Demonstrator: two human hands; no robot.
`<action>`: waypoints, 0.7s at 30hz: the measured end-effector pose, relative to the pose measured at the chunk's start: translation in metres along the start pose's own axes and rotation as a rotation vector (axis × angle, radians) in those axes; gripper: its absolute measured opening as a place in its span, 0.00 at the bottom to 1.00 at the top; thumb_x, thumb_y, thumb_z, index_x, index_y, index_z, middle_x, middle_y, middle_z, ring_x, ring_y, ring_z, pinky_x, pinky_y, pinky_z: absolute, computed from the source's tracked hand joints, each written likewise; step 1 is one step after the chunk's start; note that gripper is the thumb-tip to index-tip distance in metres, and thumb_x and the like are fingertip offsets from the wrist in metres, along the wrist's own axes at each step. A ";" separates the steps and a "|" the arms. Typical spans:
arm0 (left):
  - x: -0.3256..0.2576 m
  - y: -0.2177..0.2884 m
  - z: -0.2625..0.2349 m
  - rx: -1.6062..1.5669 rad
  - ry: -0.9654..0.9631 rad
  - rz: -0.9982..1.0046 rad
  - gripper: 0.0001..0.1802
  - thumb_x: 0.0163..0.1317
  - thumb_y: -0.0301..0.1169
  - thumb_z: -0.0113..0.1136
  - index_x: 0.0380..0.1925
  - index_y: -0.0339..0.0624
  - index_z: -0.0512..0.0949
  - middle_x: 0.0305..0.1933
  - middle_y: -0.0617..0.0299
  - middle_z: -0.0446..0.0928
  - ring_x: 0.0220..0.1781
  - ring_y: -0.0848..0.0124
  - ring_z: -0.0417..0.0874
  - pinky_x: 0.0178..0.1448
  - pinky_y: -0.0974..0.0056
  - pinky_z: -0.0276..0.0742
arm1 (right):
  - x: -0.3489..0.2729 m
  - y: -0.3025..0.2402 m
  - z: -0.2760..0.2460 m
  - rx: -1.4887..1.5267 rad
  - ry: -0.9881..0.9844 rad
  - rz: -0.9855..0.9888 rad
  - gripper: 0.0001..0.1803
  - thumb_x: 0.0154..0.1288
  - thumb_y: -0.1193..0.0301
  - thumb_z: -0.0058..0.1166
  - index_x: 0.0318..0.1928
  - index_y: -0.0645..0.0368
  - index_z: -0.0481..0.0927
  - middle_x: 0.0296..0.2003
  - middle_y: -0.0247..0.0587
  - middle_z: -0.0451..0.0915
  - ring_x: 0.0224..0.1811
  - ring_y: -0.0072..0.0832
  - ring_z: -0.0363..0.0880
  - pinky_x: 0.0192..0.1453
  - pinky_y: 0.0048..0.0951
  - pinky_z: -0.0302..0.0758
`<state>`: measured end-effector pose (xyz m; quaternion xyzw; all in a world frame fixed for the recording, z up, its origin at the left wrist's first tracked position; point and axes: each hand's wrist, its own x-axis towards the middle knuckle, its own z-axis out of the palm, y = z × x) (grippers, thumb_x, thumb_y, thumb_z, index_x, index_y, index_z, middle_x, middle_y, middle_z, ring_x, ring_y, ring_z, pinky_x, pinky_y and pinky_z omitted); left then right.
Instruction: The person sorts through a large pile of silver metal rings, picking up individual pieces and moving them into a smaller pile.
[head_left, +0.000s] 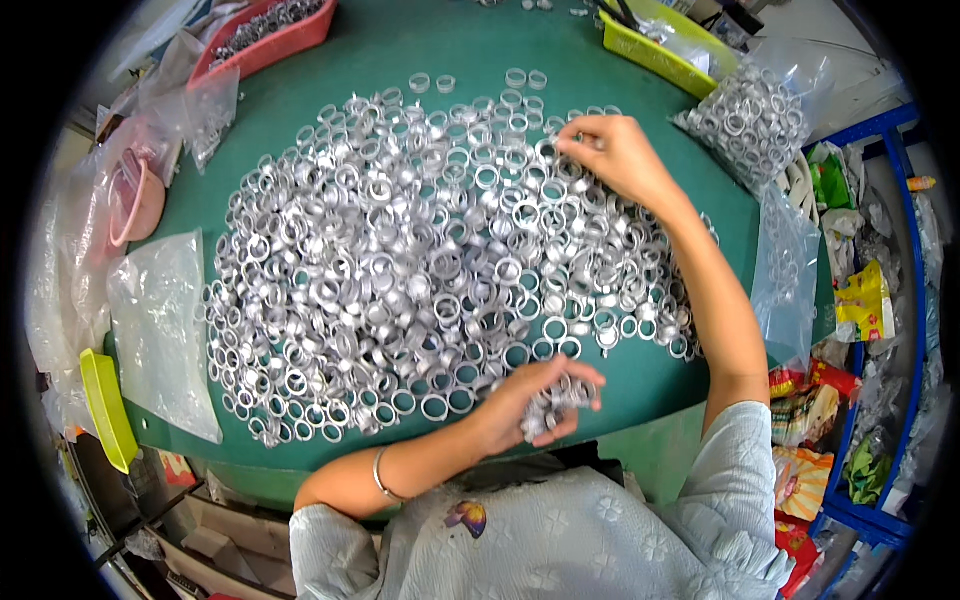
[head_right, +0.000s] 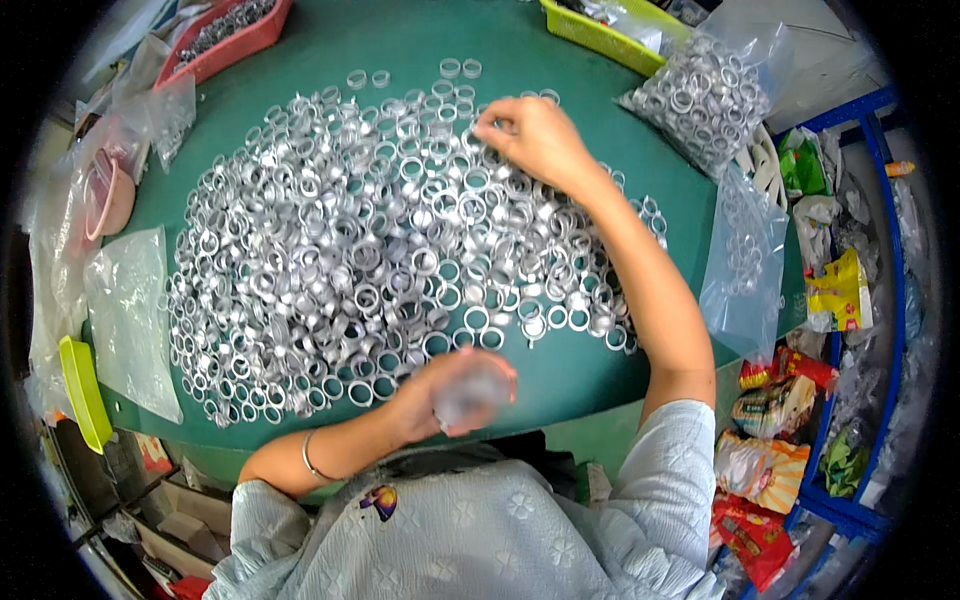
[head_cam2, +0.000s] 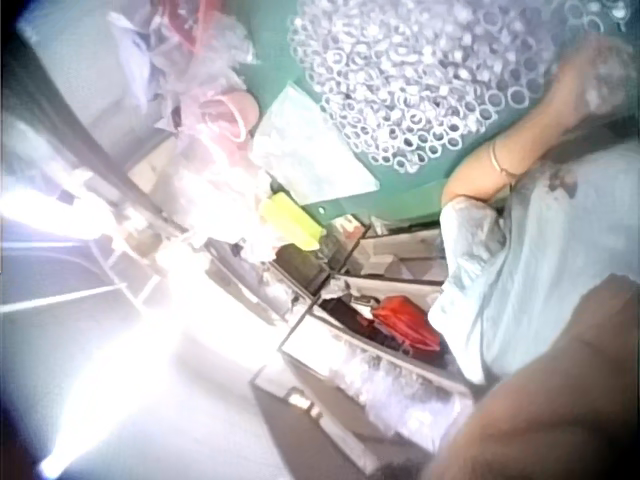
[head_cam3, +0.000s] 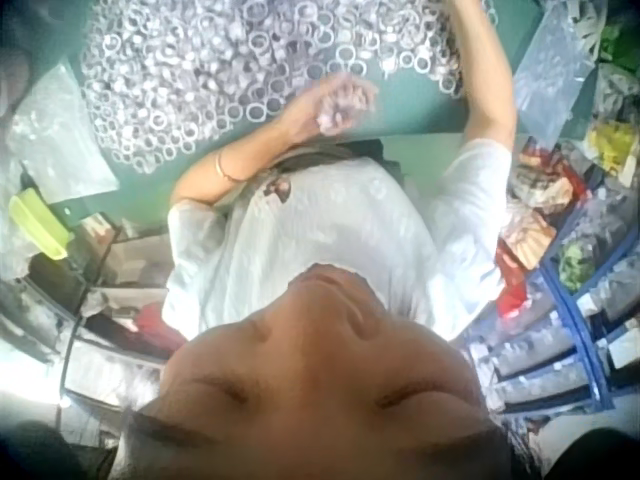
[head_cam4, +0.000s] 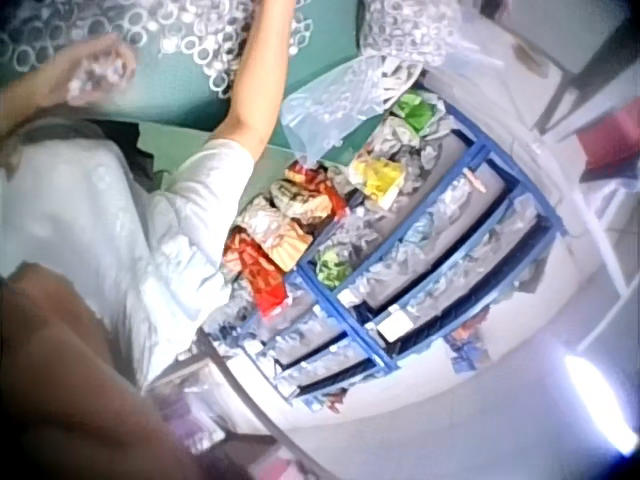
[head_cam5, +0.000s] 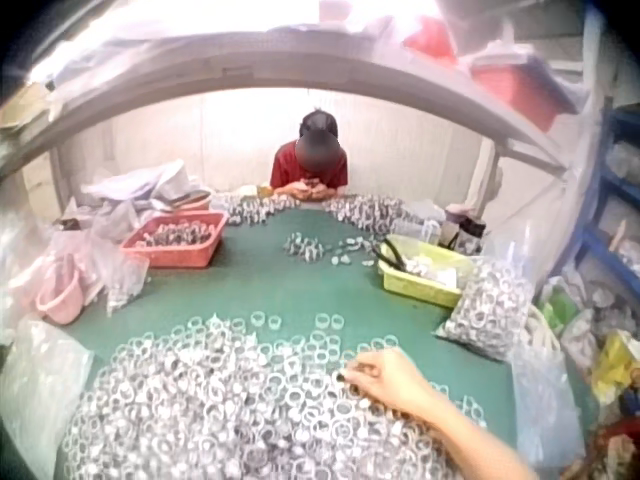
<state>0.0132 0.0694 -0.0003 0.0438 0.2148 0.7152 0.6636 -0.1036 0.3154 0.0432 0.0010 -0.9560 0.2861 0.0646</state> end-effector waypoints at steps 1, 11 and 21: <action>-0.001 0.002 0.001 -0.013 0.053 0.002 0.27 0.67 0.49 0.31 0.47 0.39 0.71 0.37 0.57 0.73 0.17 0.75 0.68 0.13 0.74 0.58 | -0.010 -0.003 -0.002 0.084 -0.014 -0.013 0.10 0.56 0.66 0.54 0.32 0.61 0.79 0.22 0.37 0.77 0.22 0.23 0.71 0.29 0.25 0.67; -0.001 0.003 0.004 -0.034 0.035 0.006 0.33 0.66 0.55 0.24 0.48 0.41 0.70 0.35 0.59 0.73 0.18 0.74 0.68 0.13 0.74 0.56 | -0.146 -0.060 -0.026 0.750 -0.353 0.156 0.05 0.55 0.74 0.58 0.32 0.62 0.81 0.22 0.30 0.78 0.24 0.11 0.70 0.28 0.18 0.65; -0.002 -0.003 0.002 -0.028 0.043 0.061 0.16 0.62 0.40 0.50 0.43 0.41 0.71 0.35 0.58 0.72 0.23 0.76 0.72 0.15 0.76 0.63 | -0.147 -0.068 -0.021 0.558 -0.338 0.054 0.05 0.56 0.74 0.56 0.33 0.62 0.79 0.24 0.33 0.79 0.24 0.16 0.74 0.26 0.20 0.67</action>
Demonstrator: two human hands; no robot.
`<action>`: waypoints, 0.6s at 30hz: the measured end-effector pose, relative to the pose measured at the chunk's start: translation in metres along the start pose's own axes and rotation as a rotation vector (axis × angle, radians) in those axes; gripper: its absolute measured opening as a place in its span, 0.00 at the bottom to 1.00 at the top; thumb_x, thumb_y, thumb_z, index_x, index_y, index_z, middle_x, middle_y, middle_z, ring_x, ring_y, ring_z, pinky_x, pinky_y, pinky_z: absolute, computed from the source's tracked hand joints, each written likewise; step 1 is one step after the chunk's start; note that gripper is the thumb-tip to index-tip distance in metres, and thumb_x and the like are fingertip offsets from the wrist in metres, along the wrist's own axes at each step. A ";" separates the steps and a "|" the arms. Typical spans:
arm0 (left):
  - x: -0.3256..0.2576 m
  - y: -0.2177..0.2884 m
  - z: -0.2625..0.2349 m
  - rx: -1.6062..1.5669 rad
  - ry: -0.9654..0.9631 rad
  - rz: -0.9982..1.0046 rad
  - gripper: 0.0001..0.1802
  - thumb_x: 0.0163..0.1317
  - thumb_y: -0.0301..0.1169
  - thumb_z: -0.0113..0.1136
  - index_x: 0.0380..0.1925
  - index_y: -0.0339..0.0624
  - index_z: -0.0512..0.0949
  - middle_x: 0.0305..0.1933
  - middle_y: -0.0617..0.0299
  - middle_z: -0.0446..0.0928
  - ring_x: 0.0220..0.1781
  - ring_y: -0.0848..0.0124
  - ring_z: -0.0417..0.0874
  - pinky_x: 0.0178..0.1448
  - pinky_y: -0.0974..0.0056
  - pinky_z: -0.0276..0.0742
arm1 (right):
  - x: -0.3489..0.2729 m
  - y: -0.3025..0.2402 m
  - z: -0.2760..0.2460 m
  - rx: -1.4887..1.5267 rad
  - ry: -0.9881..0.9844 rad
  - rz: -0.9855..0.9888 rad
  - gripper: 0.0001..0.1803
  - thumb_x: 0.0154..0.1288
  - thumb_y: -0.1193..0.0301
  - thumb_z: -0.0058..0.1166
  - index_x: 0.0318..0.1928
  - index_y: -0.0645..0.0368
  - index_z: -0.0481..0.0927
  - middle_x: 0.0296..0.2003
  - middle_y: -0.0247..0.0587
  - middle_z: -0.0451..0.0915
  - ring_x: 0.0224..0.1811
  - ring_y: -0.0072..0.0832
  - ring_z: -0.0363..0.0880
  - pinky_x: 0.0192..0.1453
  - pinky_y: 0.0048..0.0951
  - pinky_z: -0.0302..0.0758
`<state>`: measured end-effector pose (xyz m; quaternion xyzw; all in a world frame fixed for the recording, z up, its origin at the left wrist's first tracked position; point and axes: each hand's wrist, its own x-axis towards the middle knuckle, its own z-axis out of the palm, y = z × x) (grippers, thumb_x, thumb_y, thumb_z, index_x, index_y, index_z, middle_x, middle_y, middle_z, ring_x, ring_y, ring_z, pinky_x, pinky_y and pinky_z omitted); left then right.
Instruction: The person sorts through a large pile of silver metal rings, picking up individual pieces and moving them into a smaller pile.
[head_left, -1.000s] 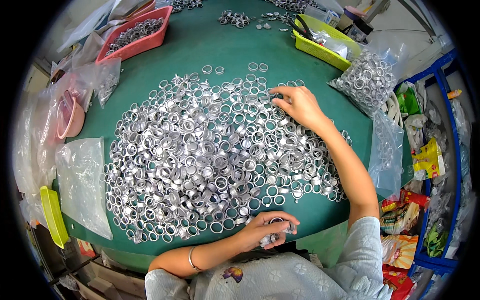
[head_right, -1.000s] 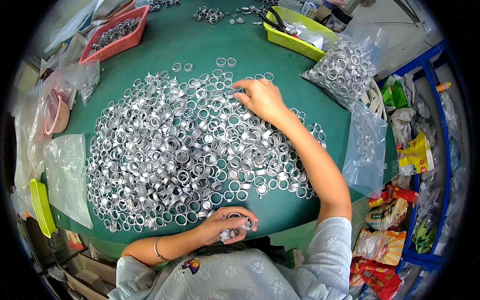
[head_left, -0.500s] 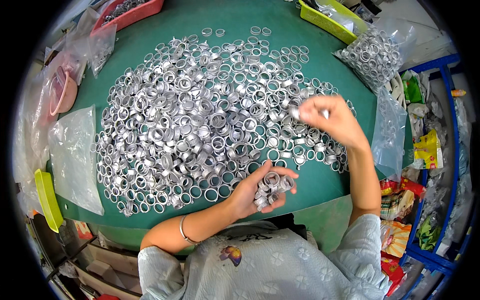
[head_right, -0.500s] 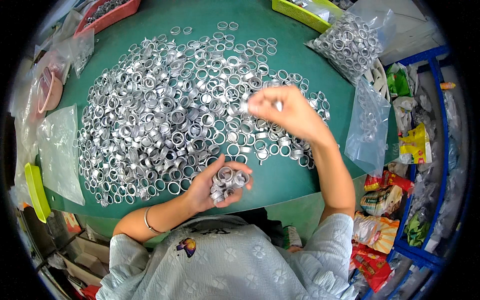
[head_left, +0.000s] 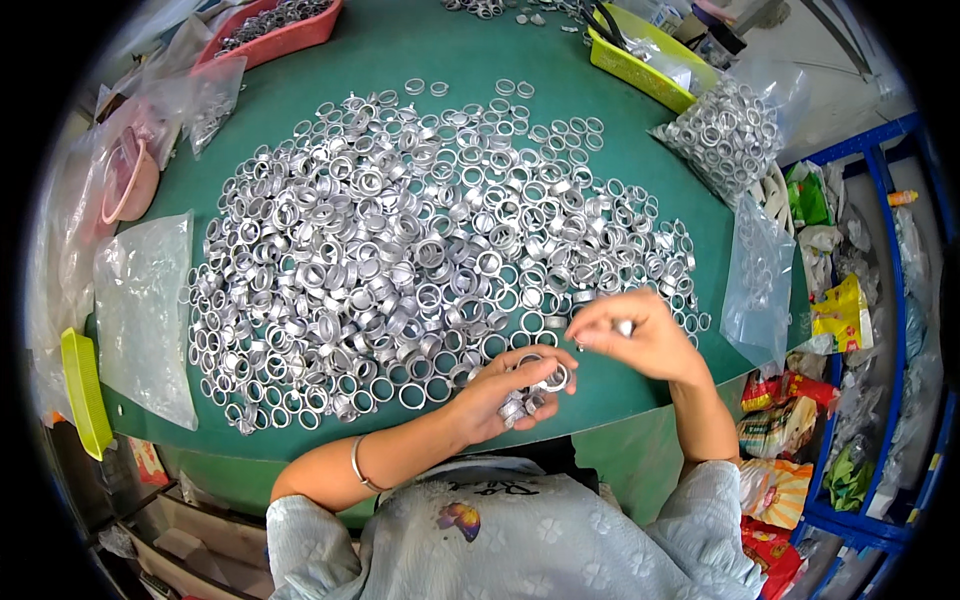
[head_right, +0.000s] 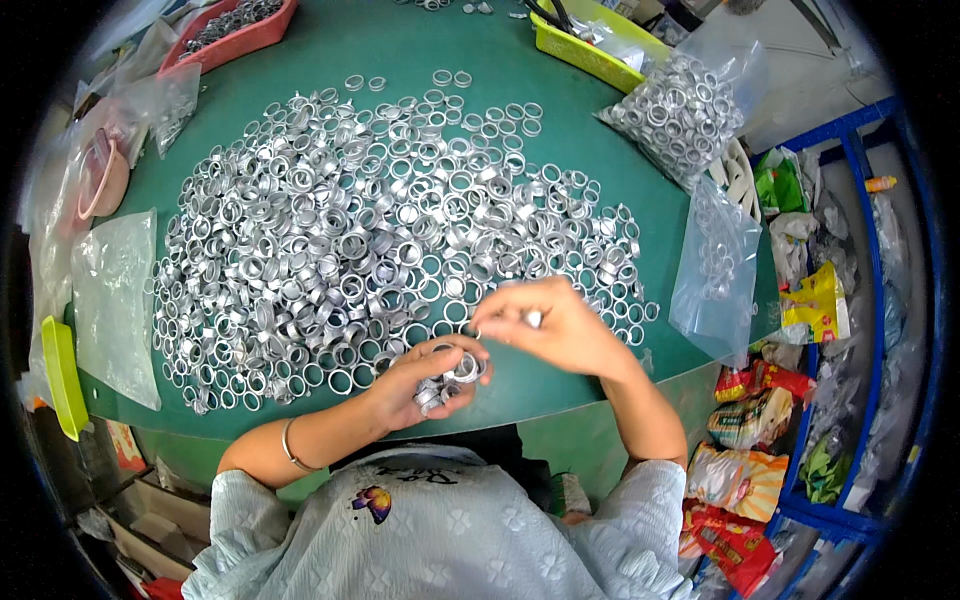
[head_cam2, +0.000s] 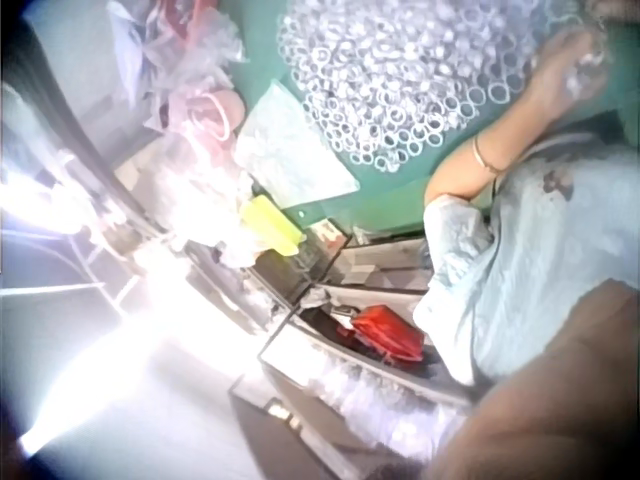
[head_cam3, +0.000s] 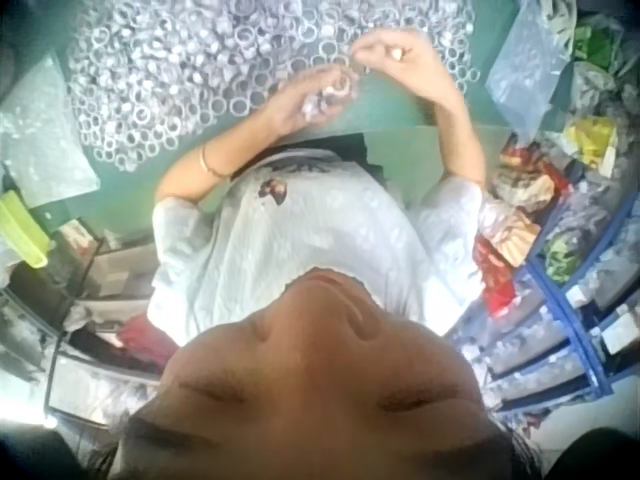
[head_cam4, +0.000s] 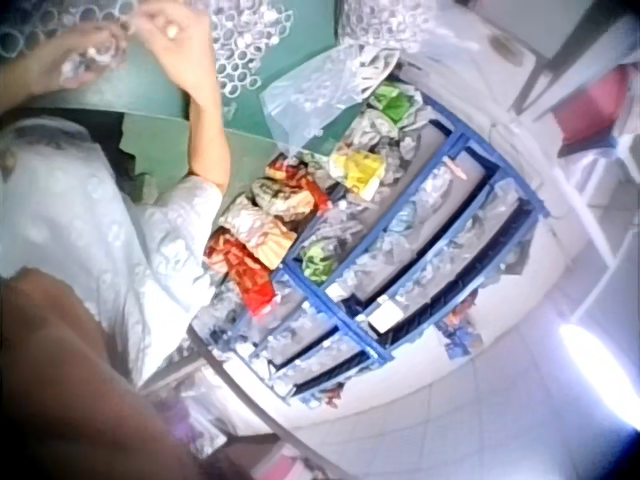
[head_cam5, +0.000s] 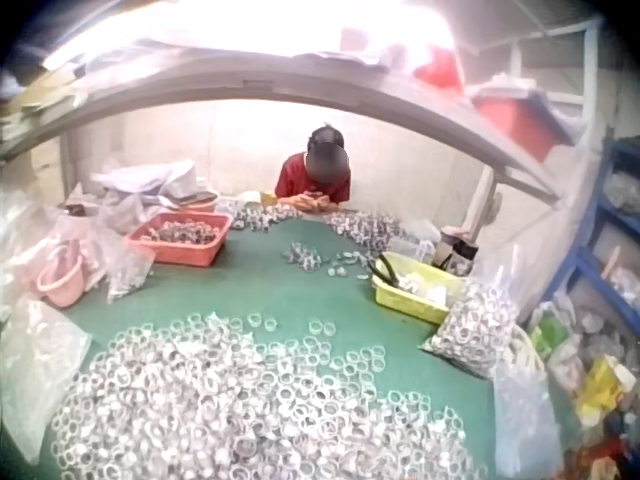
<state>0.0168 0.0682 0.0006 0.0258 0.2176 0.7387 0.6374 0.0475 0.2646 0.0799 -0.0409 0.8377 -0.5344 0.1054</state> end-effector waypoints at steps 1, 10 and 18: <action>0.000 0.001 0.000 -0.014 -0.008 -0.008 0.15 0.62 0.40 0.50 0.42 0.41 0.71 0.35 0.58 0.72 0.23 0.76 0.72 0.15 0.77 0.63 | 0.007 0.007 -0.003 0.039 0.112 0.019 0.06 0.58 0.72 0.54 0.33 0.62 0.79 0.23 0.32 0.79 0.25 0.13 0.72 0.27 0.17 0.66; -0.001 0.002 0.001 0.008 -0.030 -0.042 0.12 0.62 0.38 0.50 0.37 0.40 0.73 0.35 0.57 0.72 0.18 0.76 0.68 0.13 0.77 0.57 | 0.140 0.037 -0.059 -0.607 0.396 0.068 0.11 0.53 0.65 0.56 0.37 0.55 0.80 0.21 0.43 0.76 0.29 0.33 0.75 0.35 0.31 0.70; -0.003 0.002 -0.001 -0.014 -0.053 -0.033 0.16 0.66 0.42 0.43 0.38 0.40 0.72 0.34 0.58 0.71 0.19 0.77 0.69 0.13 0.77 0.59 | 0.179 0.057 -0.064 -0.794 0.418 0.192 0.11 0.52 0.63 0.58 0.34 0.53 0.81 0.25 0.45 0.79 0.34 0.43 0.77 0.39 0.40 0.72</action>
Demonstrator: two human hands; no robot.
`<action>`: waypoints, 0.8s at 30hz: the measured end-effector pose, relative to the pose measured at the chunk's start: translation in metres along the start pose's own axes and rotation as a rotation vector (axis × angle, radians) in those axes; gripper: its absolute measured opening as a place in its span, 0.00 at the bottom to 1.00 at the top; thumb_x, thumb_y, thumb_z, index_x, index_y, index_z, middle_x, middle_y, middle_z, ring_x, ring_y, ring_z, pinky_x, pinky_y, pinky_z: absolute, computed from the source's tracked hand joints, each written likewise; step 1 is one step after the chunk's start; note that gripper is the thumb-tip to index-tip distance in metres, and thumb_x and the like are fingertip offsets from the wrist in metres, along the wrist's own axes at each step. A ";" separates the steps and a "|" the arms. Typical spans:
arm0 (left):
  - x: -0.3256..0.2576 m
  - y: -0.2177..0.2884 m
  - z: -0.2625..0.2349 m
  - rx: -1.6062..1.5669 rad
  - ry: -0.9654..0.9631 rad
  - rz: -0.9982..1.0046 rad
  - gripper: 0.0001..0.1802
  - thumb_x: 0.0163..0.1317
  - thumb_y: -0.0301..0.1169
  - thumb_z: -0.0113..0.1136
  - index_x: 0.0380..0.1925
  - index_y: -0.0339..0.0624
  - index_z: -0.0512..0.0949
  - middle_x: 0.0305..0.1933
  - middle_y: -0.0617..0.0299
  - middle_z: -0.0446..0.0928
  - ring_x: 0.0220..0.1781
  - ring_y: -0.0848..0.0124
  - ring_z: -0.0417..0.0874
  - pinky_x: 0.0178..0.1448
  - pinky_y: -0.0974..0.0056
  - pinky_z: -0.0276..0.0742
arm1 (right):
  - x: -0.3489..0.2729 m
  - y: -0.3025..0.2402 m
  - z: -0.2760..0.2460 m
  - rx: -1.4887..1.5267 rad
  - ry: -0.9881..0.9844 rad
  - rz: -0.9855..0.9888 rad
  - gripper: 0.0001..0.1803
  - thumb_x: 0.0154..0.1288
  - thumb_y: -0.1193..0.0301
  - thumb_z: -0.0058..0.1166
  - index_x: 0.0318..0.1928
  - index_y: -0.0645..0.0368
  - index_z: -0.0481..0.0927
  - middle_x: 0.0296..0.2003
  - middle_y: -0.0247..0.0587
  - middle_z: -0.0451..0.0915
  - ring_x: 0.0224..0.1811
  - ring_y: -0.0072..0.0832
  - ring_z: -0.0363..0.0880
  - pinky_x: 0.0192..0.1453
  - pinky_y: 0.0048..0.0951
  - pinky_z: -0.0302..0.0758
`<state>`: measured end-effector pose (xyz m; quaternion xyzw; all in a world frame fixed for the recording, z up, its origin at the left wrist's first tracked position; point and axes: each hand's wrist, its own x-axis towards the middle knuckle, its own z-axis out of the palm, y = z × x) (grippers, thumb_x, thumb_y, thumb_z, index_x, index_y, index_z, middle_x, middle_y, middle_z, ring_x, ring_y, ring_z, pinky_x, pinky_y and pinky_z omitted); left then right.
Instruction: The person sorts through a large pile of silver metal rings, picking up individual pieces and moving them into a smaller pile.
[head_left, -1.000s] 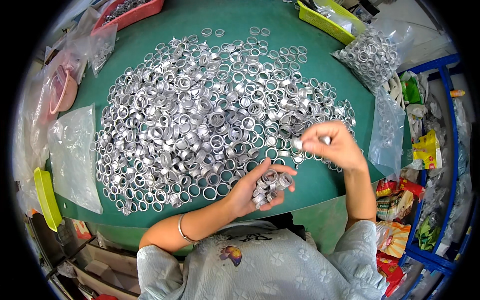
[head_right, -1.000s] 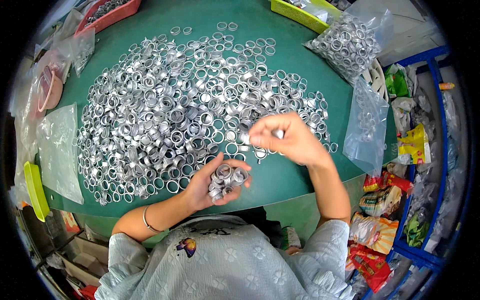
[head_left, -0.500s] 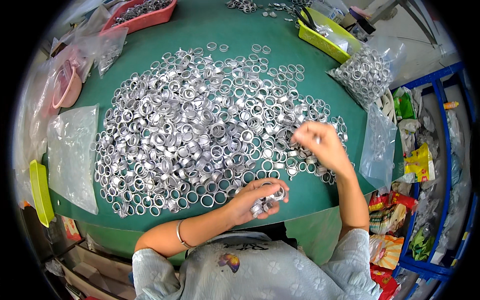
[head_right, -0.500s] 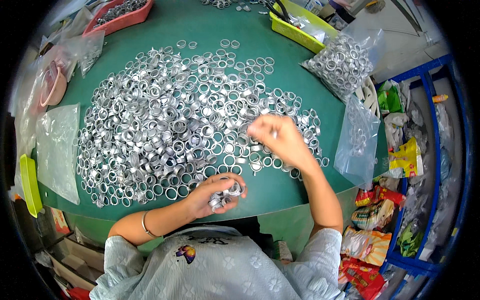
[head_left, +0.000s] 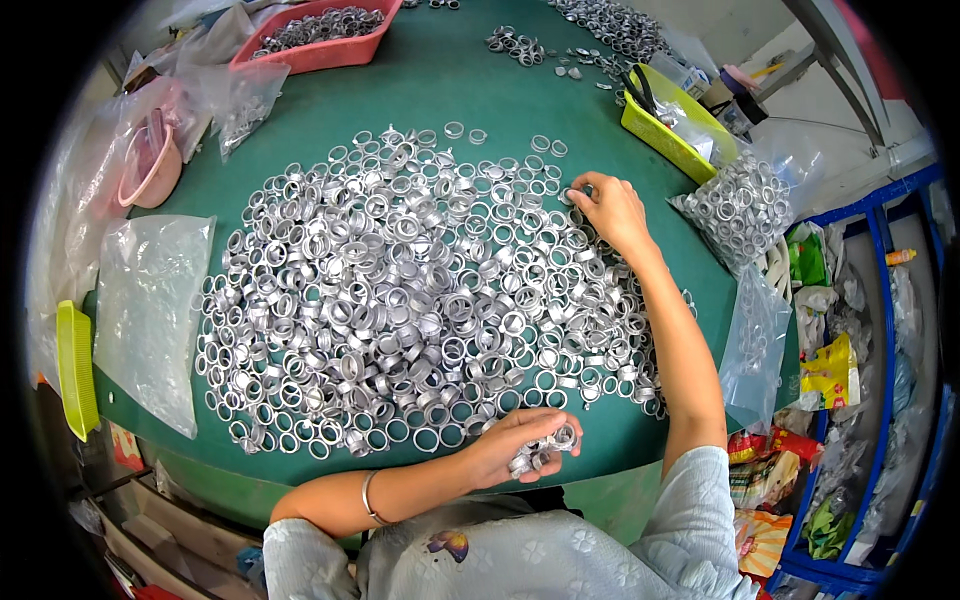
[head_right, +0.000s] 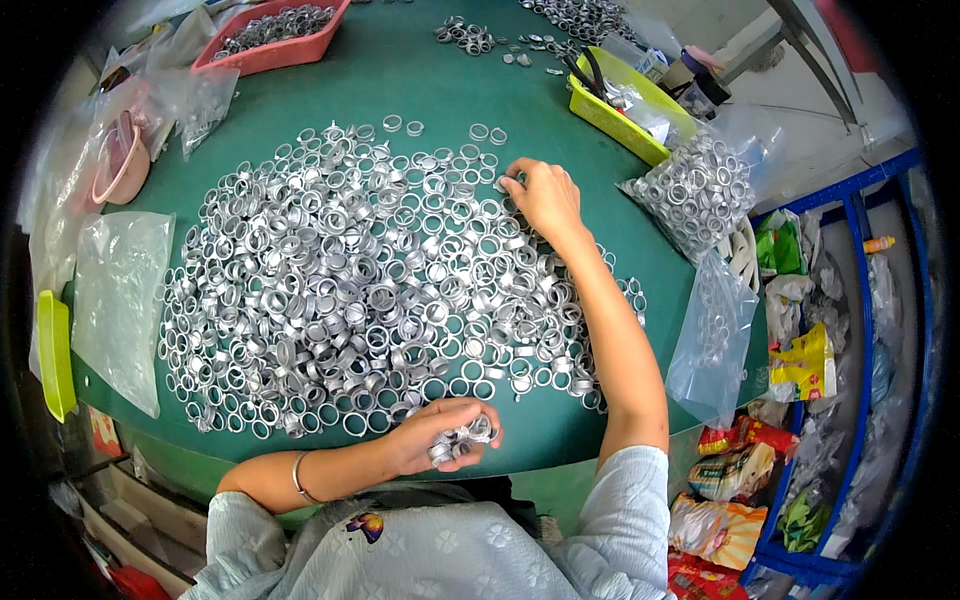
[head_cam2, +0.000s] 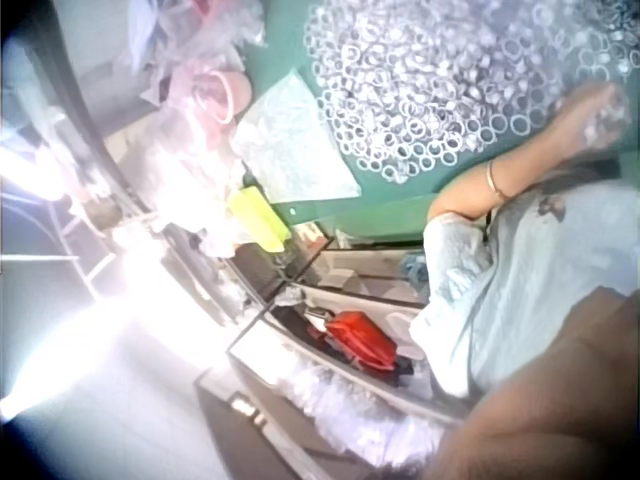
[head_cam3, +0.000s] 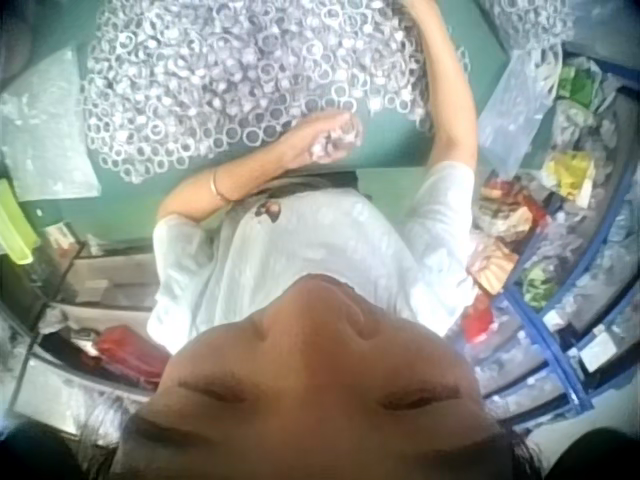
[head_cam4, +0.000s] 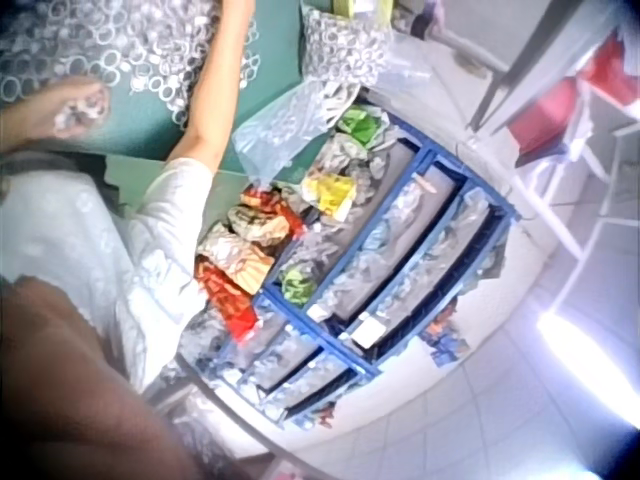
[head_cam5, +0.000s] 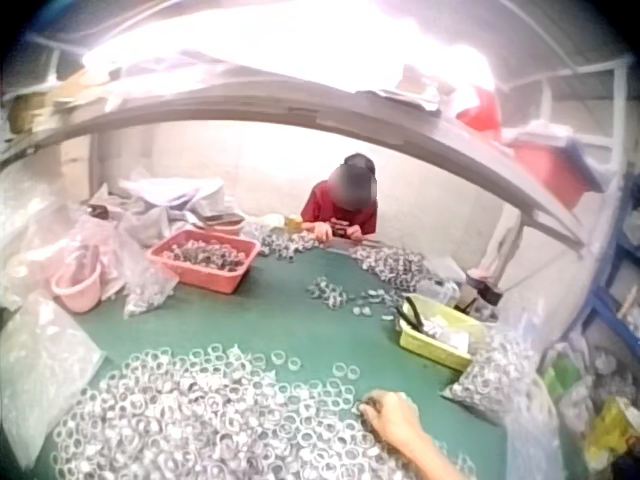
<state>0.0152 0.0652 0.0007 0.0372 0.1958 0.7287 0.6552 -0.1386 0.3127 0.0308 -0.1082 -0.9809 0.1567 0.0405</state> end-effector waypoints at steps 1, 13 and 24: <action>-0.001 0.000 0.000 -0.010 -0.012 -0.006 0.16 0.66 0.41 0.42 0.39 0.39 0.71 0.34 0.59 0.71 0.20 0.78 0.71 0.12 0.78 0.60 | 0.002 0.002 0.002 -0.014 -0.021 0.011 0.10 0.52 0.63 0.58 0.33 0.54 0.81 0.24 0.45 0.79 0.33 0.43 0.77 0.39 0.40 0.72; -0.001 -0.001 0.002 0.036 0.037 0.049 0.18 0.66 0.42 0.42 0.43 0.39 0.72 0.37 0.56 0.72 0.16 0.75 0.67 0.13 0.75 0.56 | -0.089 -0.010 -0.046 1.056 -0.445 0.018 0.08 0.54 0.68 0.59 0.30 0.61 0.80 0.18 0.27 0.73 0.18 0.13 0.63 0.20 0.19 0.57; 0.000 0.003 0.002 -0.044 -0.057 0.175 0.23 0.66 0.44 0.41 0.49 0.34 0.68 0.37 0.58 0.71 0.22 0.76 0.69 0.16 0.77 0.59 | -0.138 -0.035 -0.069 0.670 -0.783 -0.579 0.10 0.50 0.71 0.62 0.35 0.58 0.80 0.27 0.35 0.79 0.24 0.26 0.76 0.26 0.27 0.70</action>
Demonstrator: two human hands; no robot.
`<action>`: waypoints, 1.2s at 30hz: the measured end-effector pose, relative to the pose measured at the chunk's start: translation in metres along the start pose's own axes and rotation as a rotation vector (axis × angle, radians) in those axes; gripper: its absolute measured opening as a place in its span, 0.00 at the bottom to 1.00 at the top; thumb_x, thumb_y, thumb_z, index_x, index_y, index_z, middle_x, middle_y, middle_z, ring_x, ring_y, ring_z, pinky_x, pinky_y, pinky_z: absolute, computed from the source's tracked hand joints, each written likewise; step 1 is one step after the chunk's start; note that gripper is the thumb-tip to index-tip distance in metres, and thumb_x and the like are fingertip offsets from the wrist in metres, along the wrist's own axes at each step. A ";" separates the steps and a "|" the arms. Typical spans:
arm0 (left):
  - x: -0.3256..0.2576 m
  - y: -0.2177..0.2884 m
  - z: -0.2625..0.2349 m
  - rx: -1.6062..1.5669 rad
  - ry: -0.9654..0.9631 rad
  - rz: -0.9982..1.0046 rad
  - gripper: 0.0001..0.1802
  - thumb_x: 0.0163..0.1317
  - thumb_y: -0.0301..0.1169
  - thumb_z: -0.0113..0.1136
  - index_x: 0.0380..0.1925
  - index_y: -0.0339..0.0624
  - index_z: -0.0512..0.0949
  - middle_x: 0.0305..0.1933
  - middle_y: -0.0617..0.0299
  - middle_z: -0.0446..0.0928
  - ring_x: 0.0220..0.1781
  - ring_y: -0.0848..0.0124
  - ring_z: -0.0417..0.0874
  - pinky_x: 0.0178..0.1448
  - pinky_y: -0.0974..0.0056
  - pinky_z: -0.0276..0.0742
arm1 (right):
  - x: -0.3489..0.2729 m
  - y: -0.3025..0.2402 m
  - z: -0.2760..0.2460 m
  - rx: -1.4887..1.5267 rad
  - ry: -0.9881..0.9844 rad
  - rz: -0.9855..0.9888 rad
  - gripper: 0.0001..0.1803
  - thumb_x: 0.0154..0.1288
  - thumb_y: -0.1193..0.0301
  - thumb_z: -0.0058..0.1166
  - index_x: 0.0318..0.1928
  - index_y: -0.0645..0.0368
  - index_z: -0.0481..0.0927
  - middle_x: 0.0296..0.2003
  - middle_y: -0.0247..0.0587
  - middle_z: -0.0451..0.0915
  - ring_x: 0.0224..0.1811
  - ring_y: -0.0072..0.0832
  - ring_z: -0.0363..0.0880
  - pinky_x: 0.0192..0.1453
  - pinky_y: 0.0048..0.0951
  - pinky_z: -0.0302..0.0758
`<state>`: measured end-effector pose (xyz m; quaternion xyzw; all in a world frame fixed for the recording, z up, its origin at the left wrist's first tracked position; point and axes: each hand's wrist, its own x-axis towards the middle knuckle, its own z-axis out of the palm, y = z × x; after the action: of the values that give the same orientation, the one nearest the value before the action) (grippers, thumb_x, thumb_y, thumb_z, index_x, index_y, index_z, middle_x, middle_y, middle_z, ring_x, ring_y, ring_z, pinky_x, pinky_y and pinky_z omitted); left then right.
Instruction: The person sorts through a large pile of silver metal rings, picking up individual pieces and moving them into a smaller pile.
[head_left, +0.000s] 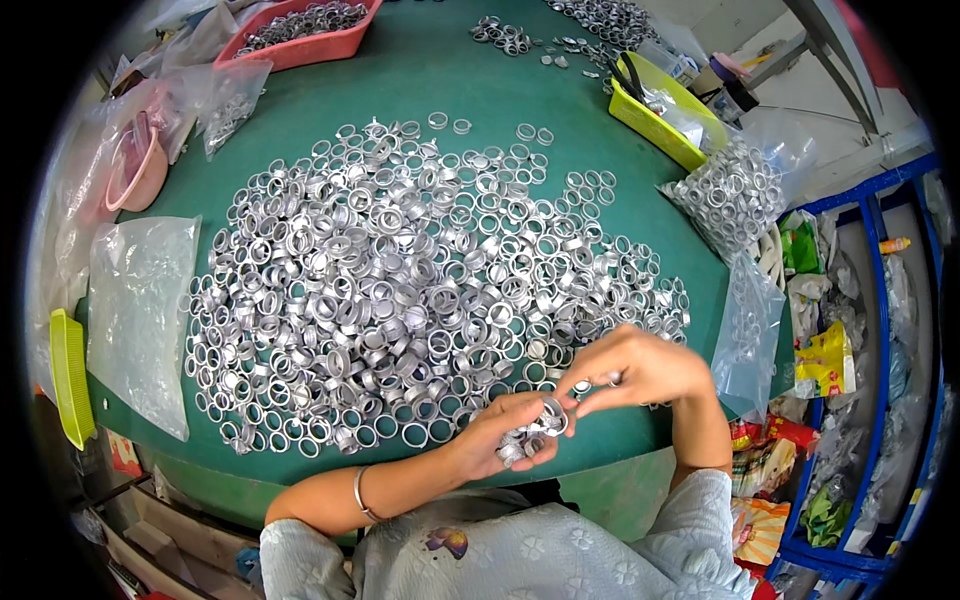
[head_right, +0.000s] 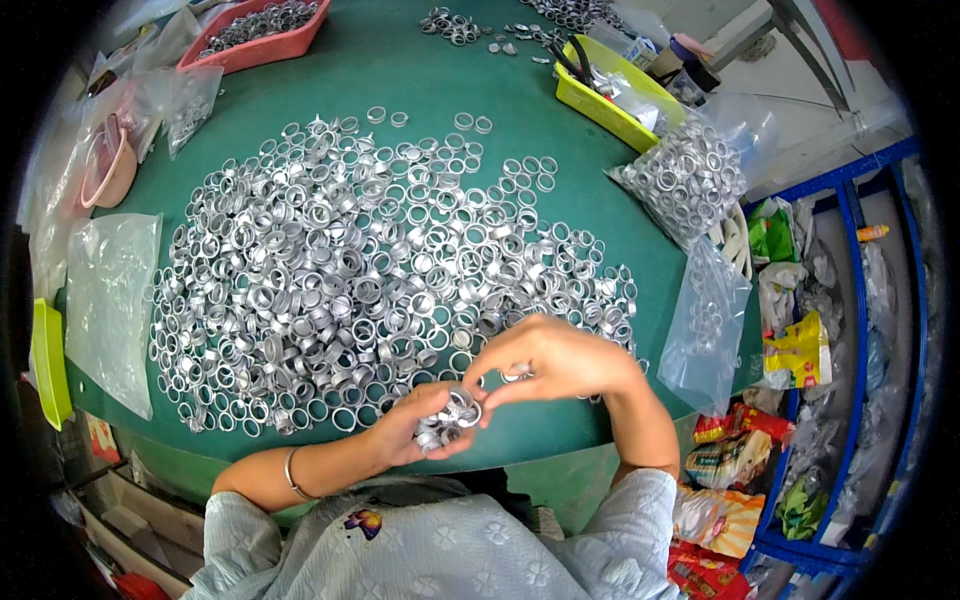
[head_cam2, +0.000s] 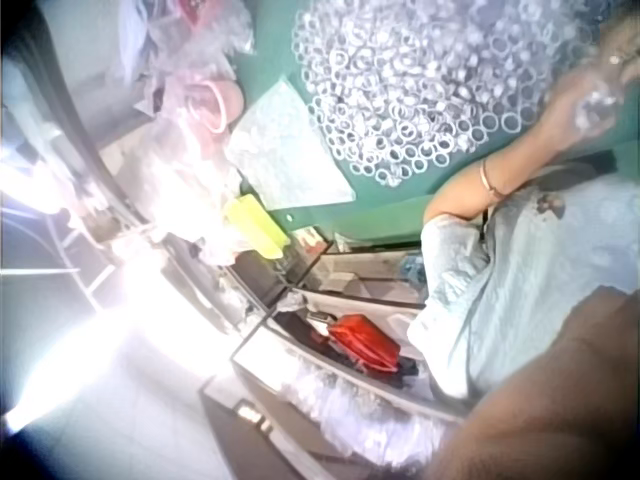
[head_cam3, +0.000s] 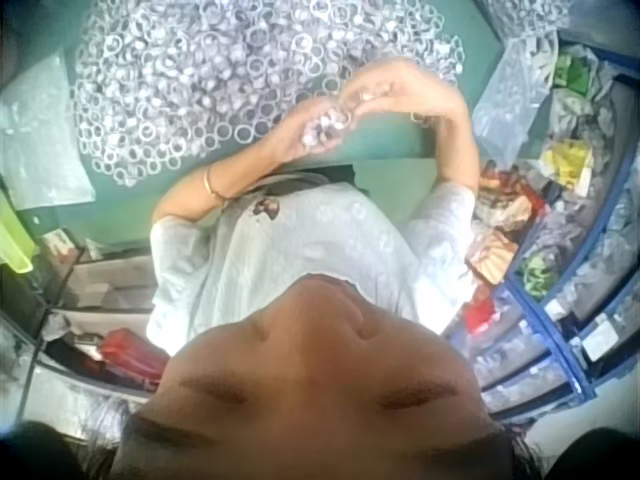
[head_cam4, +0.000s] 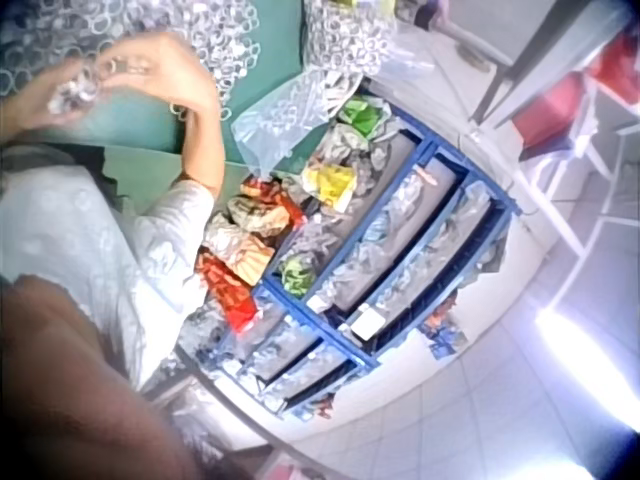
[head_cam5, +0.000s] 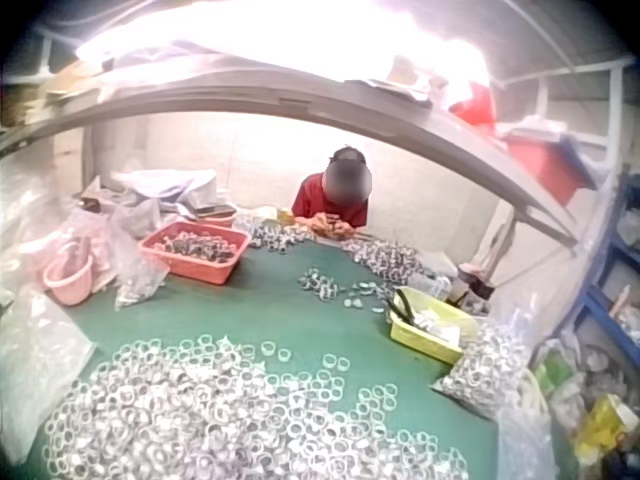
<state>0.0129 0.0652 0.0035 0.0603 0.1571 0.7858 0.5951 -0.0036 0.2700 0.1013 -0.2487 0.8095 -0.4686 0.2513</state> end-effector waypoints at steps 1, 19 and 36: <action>0.000 0.001 -0.001 -0.006 -0.013 0.004 0.23 0.66 0.44 0.42 0.49 0.35 0.69 0.38 0.58 0.71 0.22 0.76 0.69 0.16 0.77 0.59 | 0.001 0.009 -0.012 0.042 -0.001 0.059 0.11 0.48 0.71 0.63 0.35 0.59 0.81 0.26 0.36 0.79 0.24 0.21 0.74 0.26 0.23 0.68; -0.001 -0.005 -0.005 0.027 -0.008 -0.092 0.21 0.65 0.44 0.44 0.49 0.40 0.70 0.39 0.57 0.69 0.19 0.75 0.66 0.16 0.76 0.57 | 0.080 0.094 -0.084 -0.014 0.697 0.243 0.10 0.55 0.68 0.58 0.31 0.61 0.77 0.19 0.33 0.74 0.16 0.20 0.65 0.19 0.23 0.61; 0.001 0.001 0.000 -0.069 -0.015 -0.017 0.26 0.66 0.48 0.38 0.50 0.37 0.67 0.39 0.57 0.70 0.20 0.76 0.67 0.15 0.76 0.57 | -0.001 0.024 0.008 0.920 0.423 0.166 0.07 0.59 0.72 0.55 0.35 0.63 0.78 0.18 0.28 0.69 0.15 0.12 0.59 0.17 0.16 0.55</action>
<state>0.0116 0.0657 0.0042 0.0442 0.1261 0.7854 0.6045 -0.0019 0.2758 0.0769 0.0529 0.5697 -0.7949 0.2017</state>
